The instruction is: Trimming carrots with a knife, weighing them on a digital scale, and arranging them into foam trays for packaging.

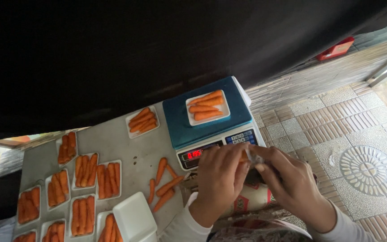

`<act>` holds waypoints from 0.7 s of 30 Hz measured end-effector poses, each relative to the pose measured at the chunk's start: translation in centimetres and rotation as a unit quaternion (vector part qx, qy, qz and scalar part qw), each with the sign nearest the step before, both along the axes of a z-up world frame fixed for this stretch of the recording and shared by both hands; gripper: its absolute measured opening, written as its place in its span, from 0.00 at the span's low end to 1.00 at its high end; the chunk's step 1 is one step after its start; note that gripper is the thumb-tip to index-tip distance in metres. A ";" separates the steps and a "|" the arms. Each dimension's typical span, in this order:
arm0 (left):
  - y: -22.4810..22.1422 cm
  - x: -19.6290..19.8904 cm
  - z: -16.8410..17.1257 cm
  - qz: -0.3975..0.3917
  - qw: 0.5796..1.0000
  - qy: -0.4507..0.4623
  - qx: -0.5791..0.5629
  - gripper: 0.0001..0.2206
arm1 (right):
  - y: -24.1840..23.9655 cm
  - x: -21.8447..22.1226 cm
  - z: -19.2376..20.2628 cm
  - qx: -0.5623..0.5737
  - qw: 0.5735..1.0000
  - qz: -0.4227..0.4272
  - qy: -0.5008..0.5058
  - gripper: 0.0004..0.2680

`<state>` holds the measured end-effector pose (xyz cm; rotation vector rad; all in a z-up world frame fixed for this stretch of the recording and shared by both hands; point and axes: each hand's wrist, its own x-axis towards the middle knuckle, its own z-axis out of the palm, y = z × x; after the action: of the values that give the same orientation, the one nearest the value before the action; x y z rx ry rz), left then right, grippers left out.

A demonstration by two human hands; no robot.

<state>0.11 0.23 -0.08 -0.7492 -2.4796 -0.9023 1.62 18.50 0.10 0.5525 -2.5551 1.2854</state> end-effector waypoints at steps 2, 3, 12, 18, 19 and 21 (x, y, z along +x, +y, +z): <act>0.5 0.2 -0.2 -0.016 1.000 0.023 0.005 0.10 | 0.0 -0.2 -0.8 0.012 0.999 -0.037 0.023 0.11; 0.4 0.2 -0.4 -0.016 1.000 0.023 0.005 0.10 | 0.4 -0.7 -0.9 0.012 0.999 -0.037 0.023 0.11; -0.2 0.3 -0.6 -0.069 0.984 -0.095 0.137 0.12 | 6.4 -1.4 -1.1 -0.071 0.982 -0.176 -0.019 0.20; -0.4 0.3 -1.0 -0.128 0.938 -0.204 0.251 0.12 | 8.4 -1.1 -1.6 -0.093 0.965 -0.237 -0.061 0.18; -0.4 0.2 -1.0 -0.153 0.911 -0.235 0.304 0.12 | 8.8 -1.2 -2.0 -0.081 0.953 -0.280 -0.081 0.12; -0.6 0.1 -1.2 -0.175 0.879 -0.266 0.355 0.14 | 9.8 -1.3 -3.1 -0.069 0.939 -0.321 -0.102 0.06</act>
<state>0.17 -0.34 -1.33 -0.7477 -2.1376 -2.2436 0.36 28.32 -3.01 -0.4423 -2.4420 1.2886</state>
